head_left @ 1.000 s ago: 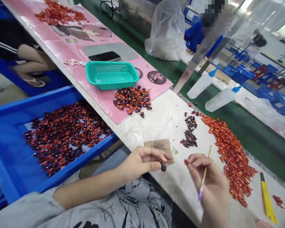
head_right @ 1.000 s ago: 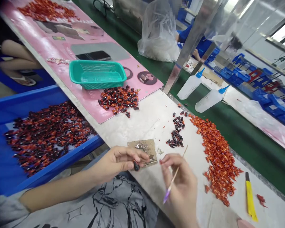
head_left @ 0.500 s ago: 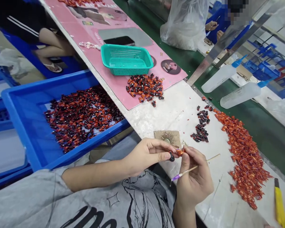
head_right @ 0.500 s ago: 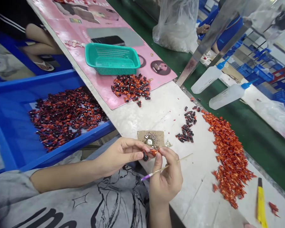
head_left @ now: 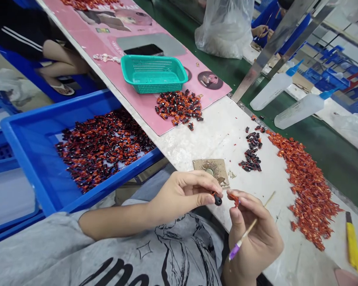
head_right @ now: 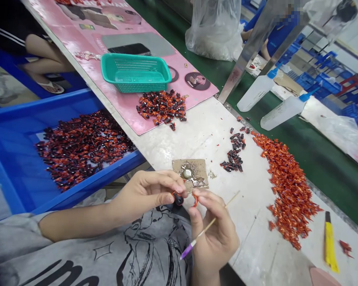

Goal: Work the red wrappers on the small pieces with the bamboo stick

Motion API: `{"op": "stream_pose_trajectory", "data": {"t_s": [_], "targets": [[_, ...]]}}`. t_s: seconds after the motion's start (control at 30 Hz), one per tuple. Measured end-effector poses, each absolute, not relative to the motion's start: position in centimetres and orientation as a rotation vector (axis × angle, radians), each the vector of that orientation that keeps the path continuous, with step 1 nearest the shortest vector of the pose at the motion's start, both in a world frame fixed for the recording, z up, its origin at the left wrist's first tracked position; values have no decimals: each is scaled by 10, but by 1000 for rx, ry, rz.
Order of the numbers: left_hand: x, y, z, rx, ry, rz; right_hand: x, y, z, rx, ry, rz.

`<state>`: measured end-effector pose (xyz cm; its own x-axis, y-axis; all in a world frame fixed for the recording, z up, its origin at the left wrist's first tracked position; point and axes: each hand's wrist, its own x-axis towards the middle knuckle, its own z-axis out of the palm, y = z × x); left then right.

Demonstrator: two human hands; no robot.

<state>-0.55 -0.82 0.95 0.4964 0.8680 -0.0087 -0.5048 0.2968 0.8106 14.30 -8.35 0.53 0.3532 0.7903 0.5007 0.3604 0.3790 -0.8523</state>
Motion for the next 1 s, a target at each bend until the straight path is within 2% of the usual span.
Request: {"op": "stream_pose_trajectory", "data": {"t_s": [0.27,0.7,1.0], "targets": [[-11,-13,10,1164,493,1130,135,-85,11,-1170,-1530,169],[-10,-19,8,1043,525,1178,129,-79,16,-1268,-1696,-71],[-19,-5,7,1634,388,1363,124,-85,21,-1248,-1743,40]]}}
